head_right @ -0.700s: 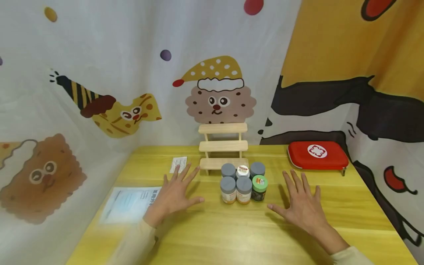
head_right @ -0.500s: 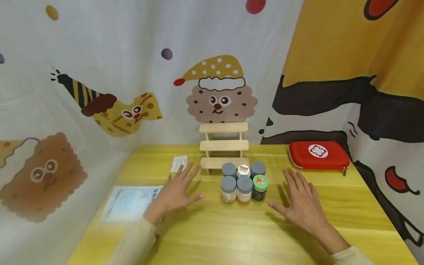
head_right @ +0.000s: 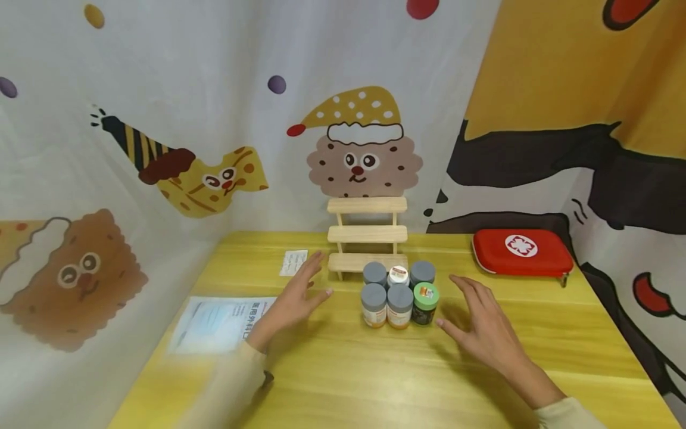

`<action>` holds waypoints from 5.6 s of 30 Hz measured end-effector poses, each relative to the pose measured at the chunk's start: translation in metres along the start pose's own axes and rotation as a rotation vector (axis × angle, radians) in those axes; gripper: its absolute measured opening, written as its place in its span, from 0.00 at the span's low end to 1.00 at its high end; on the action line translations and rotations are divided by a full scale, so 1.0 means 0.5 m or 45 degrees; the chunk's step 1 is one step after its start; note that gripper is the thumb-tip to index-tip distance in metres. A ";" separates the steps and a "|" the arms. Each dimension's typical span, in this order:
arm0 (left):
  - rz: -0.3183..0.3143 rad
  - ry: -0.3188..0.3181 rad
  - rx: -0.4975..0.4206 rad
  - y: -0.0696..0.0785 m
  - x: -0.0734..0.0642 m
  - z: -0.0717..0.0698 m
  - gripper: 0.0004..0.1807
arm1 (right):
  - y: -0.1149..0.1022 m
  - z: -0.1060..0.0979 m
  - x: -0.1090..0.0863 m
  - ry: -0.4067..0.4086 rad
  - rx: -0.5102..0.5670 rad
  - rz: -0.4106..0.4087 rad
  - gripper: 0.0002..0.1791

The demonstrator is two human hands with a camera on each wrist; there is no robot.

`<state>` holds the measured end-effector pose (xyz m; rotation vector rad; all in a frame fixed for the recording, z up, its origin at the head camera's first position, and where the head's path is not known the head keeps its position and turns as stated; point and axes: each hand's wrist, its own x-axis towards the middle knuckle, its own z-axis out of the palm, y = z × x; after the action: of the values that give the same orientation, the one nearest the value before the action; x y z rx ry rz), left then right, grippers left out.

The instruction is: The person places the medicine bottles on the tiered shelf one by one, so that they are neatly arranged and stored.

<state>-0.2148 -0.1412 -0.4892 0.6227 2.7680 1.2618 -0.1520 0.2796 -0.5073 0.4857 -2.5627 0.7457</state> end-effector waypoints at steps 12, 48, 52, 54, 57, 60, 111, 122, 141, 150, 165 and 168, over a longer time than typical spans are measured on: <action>-0.349 0.177 -0.542 -0.006 0.036 0.042 0.40 | -0.025 0.007 0.021 0.141 0.118 -0.102 0.48; -0.768 0.311 -1.308 -0.066 0.091 0.083 0.21 | -0.060 0.035 0.041 0.107 0.301 0.197 0.35; -0.775 0.283 -1.316 -0.067 0.090 0.081 0.22 | -0.060 0.041 0.040 0.077 0.304 0.198 0.34; -0.774 0.273 -1.319 -0.067 0.090 0.080 0.22 | -0.059 0.044 0.040 0.069 0.307 0.187 0.33; -0.768 0.263 -1.319 -0.067 0.090 0.078 0.23 | -0.057 0.046 0.041 0.073 0.307 0.179 0.32; -0.770 0.259 -1.324 -0.067 0.090 0.077 0.23 | -0.056 0.047 0.043 0.079 0.305 0.184 0.31; -0.795 0.351 -1.427 -0.054 0.086 0.078 0.21 | -0.131 -0.122 0.129 0.156 0.436 -0.132 0.32; -0.785 0.331 -1.425 -0.056 0.092 0.079 0.20 | -0.130 -0.140 0.196 -0.049 0.708 -0.011 0.26; -0.778 0.357 -1.430 -0.056 0.091 0.083 0.20 | -0.104 -0.109 0.328 -0.341 0.892 0.285 0.25; -0.759 0.346 -1.450 -0.056 0.093 0.081 0.21 | -0.092 -0.087 0.401 -0.401 0.917 0.274 0.26; -0.753 0.361 -1.462 -0.056 0.096 0.083 0.19 | -0.105 -0.042 0.527 -0.305 1.089 0.295 0.26; -0.756 0.368 -1.471 -0.057 0.098 0.084 0.20 | -0.116 -0.032 0.546 -0.320 1.072 0.271 0.27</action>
<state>-0.2612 -0.1096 -0.5317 -0.4459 1.5869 2.4016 -0.3535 0.1858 -0.3381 0.5776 -2.4326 1.9655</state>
